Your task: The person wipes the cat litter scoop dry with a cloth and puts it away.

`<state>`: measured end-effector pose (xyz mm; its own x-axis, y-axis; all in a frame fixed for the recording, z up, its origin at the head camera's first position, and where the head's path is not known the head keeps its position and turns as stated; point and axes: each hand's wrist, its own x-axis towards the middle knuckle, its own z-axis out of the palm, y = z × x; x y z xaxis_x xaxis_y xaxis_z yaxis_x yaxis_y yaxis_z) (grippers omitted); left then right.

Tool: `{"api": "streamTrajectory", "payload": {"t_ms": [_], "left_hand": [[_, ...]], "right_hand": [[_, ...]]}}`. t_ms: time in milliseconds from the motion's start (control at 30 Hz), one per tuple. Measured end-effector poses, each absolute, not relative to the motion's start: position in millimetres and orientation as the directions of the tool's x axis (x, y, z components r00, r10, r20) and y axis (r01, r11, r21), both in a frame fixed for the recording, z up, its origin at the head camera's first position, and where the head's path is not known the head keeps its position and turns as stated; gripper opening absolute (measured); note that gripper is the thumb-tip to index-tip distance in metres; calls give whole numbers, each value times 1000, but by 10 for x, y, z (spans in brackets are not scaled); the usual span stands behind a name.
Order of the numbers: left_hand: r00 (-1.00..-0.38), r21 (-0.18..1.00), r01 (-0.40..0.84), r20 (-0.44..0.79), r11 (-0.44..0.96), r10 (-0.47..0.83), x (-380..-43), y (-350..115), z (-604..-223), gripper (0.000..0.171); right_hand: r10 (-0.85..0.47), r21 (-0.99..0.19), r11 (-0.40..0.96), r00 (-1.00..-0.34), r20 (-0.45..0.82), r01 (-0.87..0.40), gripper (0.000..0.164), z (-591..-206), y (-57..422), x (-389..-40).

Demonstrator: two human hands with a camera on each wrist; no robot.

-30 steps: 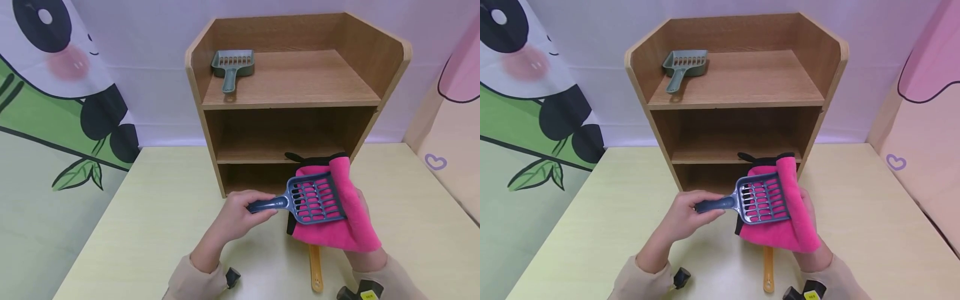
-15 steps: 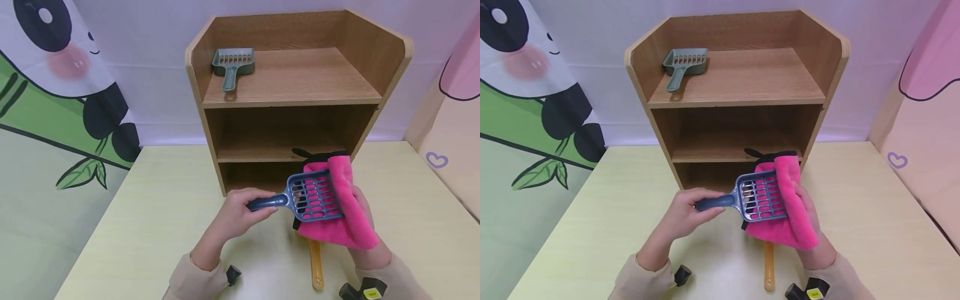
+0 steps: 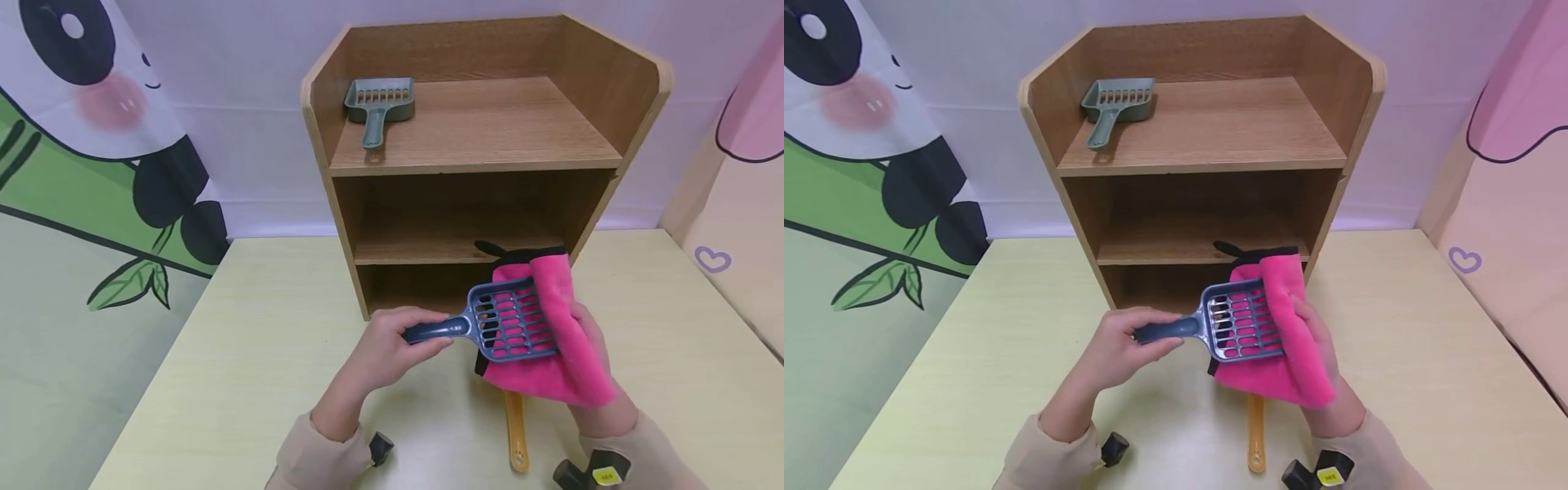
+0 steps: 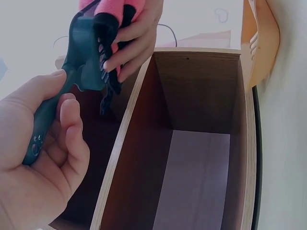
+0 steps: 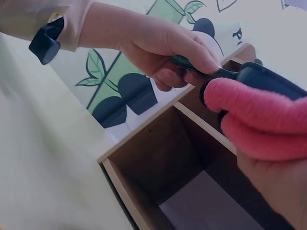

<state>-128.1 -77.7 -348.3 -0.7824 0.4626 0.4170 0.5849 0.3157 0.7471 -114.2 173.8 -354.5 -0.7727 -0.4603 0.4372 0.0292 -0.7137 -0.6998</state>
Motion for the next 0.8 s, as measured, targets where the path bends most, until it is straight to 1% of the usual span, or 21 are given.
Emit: {"api": "streamTrajectory", "payload": {"t_ms": [33, 67, 100, 133, 167, 233, 267, 300, 367, 400, 533, 600, 667, 800], "left_hand": [[-782, 746, 587, 421, 315, 460, -1285, -783, -3483, 29], [-781, 744, 589, 424, 316, 458, -1289, -789, -3484, 28], [-781, 741, 591, 426, 318, 457, -1293, -795, -3483, 28], [-780, 739, 592, 427, 320, 457, -1298, -800, -3484, 28], [-780, 737, 594, 428, 323, 457, -1301, -805, -3484, 29], [-777, 727, 601, 433, 333, 456, -1311, -812, -3489, 29], [-775, 721, 605, 436, 338, 457, -1315, -815, -3492, 29], [-772, 714, 610, 440, 343, 458, -1320, -816, -3497, 29], [-764, 694, 625, 452, 357, 460, -1327, -821, -3501, 28], [-760, 680, 634, 458, 368, 461, -1331, -826, -3505, 28], [-742, 630, 662, 479, 406, 468, -1339, -848, -3500, 28], [-742, 625, 663, 479, 411, 469, -1339, -858, -3494, 27], [-753, 646, 647, 458, 404, 473, -1334, -859, -3490, 27], [-784, 691, 592, 376, 415, 495, -1312, -833, -3498, 30]], "right_hand": [[-467, -725, -688, -785, 407, 33, 46, -3546, 1759, -1144], [-482, -753, -654, -806, 343, 70, 45, -3541, 1788, -1144], [-523, -777, -605, -823, 223, 175, 45, -3509, 1813, -1155], [-540, -795, -553, -834, 115, 249, 45, -3493, 1837, -1171], [-515, -808, -513, -857, 21, 289, 43, -3494, 1868, -1175], [-395, -856, -414, -909, -136, 308, 36, -3498, 1911, -1184], [-324, -878, -369, -928, -187, 305, 34, -3506, 1926, -1189], [-249, -901, -326, -945, -211, 287, 32, -3512, 1932, -1196], [-120, -940, -265, -974, -190, 216, 34, -3528, 1937, -1208], [-79, -950, -248, -981, -178, 192, 36, -3532, 1938, -1213], [29, -977, -186, -993, -113, 105, 36, -3523, 1974, -1218], [61, -989, -125, -995, -85, 76, 37, -3519, 2011, -1213], [64, -997, -56, -997, -50, 46, 39, -3512, 2041, -1200], [6, -983, 170, -997, 74, -72, 43, -3506, 2041, -1153]]}}
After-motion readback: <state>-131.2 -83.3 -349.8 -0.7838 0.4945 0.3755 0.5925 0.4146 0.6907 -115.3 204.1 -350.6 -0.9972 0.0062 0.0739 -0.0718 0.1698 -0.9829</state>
